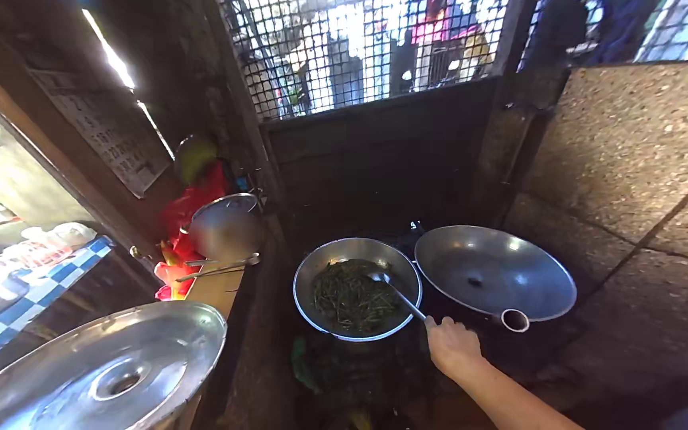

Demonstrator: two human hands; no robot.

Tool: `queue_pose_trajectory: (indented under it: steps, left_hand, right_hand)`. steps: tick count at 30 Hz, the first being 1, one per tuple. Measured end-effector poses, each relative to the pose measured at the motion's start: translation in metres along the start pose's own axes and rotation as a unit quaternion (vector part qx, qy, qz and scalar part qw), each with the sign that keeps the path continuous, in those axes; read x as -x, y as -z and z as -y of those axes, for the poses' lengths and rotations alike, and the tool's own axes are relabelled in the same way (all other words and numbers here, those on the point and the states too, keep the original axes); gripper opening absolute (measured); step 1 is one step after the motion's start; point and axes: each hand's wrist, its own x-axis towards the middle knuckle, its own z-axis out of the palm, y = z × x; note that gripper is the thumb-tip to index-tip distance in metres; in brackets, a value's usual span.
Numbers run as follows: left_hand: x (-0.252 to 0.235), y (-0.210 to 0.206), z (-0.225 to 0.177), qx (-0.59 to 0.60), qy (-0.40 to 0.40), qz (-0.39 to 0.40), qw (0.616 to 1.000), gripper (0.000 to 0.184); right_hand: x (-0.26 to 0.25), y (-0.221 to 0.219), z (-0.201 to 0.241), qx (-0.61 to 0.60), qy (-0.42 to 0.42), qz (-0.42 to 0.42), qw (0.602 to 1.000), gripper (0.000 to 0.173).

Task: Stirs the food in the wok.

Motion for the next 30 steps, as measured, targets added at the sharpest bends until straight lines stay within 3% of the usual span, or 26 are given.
queue_pose_trajectory:
  steps: [3,9,12,14,16,19,21,23,26,30]
  left_hand:
    - [0.001,-0.006,0.000,-0.028,-0.008,-0.010,1.000,0.019]
    - [-0.001,0.018,-0.001,-0.066,-0.011,-0.003,0.998,0.022]
    - [0.000,0.031,-0.003,-0.082,0.014,0.047,0.995,0.026]
    - [0.006,0.019,-0.003,-0.101,0.009,0.013,0.995,0.029]
    - [0.015,-0.013,-0.002,-0.136,0.009,-0.081,0.987,0.030]
    - [0.016,-0.002,-0.001,-0.124,0.000,-0.087,0.989,0.029]
    - [0.013,0.019,-0.002,-0.101,0.009,-0.048,0.994,0.022]
    - [0.013,0.030,-0.003,-0.095,0.021,-0.011,0.995,0.028]
    - [0.015,0.022,-0.001,-0.102,0.010,-0.044,0.994,0.026]
    - [0.009,0.043,-0.004,-0.093,0.024,0.028,0.995,0.032]
  right_hand:
    - [-0.016,0.024,0.012,0.004,0.073,-0.050,0.996,0.033]
    - [-0.103,0.035,0.074,0.037,0.273,-0.082,0.958,0.023]
    - [-0.140,0.031,0.110,0.108,0.338,-0.073,0.932,0.020]
    - [-0.160,0.023,0.131,0.135,0.389,-0.081,0.908,0.017]
    - [-0.179,0.015,0.146,0.166,0.430,-0.089,0.883,0.017]
    - [-0.199,0.008,0.159,0.228,0.454,-0.077,0.858,0.023]
    - [-0.206,0.007,0.162,0.264,0.455,-0.056,0.849,0.024]
    - [-0.213,0.006,0.163,0.283,0.454,-0.048,0.843,0.021]
    - [-0.219,0.005,0.160,0.287,0.457,-0.057,0.840,0.022]
    - [-0.217,0.007,0.158,0.299,0.459,-0.045,0.836,0.024]
